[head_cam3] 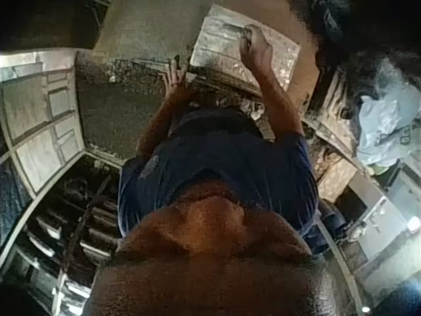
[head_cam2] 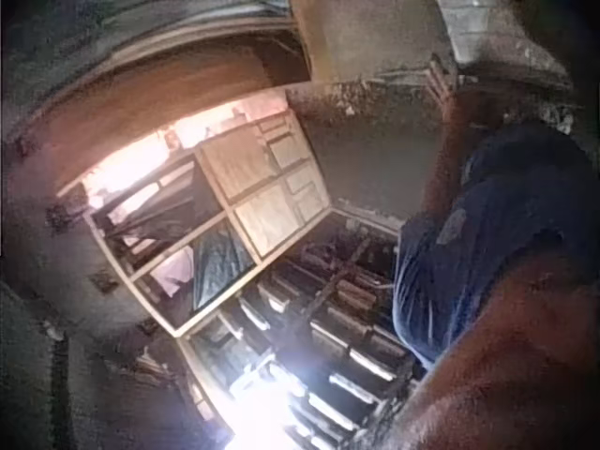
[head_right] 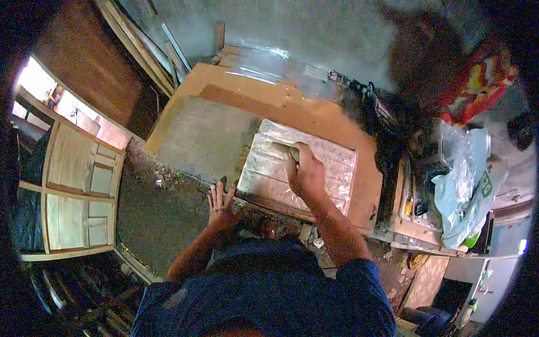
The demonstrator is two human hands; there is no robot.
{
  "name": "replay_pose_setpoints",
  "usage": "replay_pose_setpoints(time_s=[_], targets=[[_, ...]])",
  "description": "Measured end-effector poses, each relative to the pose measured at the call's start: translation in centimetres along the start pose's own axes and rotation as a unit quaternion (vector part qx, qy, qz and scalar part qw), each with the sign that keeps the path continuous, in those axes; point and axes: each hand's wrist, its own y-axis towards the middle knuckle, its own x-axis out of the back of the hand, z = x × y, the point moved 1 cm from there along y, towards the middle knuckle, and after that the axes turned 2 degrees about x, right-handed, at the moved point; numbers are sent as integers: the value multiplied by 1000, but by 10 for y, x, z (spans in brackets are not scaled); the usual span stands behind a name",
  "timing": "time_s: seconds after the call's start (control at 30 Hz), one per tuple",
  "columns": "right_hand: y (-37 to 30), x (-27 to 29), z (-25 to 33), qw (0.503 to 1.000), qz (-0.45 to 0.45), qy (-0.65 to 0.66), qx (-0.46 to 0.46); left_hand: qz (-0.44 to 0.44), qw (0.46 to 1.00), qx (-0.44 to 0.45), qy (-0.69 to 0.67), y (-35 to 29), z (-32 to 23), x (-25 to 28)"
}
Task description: The person removes a wooden tray containing white blocks from a shelf, carries it to a table, and slices the blocks into strips with a knife.
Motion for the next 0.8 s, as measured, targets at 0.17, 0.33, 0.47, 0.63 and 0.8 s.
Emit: replay_pose_setpoints(time_s=[0.17, 0.33, 0.47, 0.63, 0.8], targets=[[9, -29, 6, 995, 100, 12, -5, 3, 1000, -19, 20, 3, -2, 6], [30, -20, -15, 995, -23, 12, -93, -6, 1000, -13, 4, 1, 0, 2], [38, -11, -49, 996, -58, -28, -63, 1, 1000, 1, 11, 0, -2, 2], [24, 17, -56, 993, -72, -58, -77, 3, 1000, -13, -9, 0, -6, 9], [12, 42, -71, 987, 11, -70, -143, 17, 999, -33, 26, 3, 4, 3]])
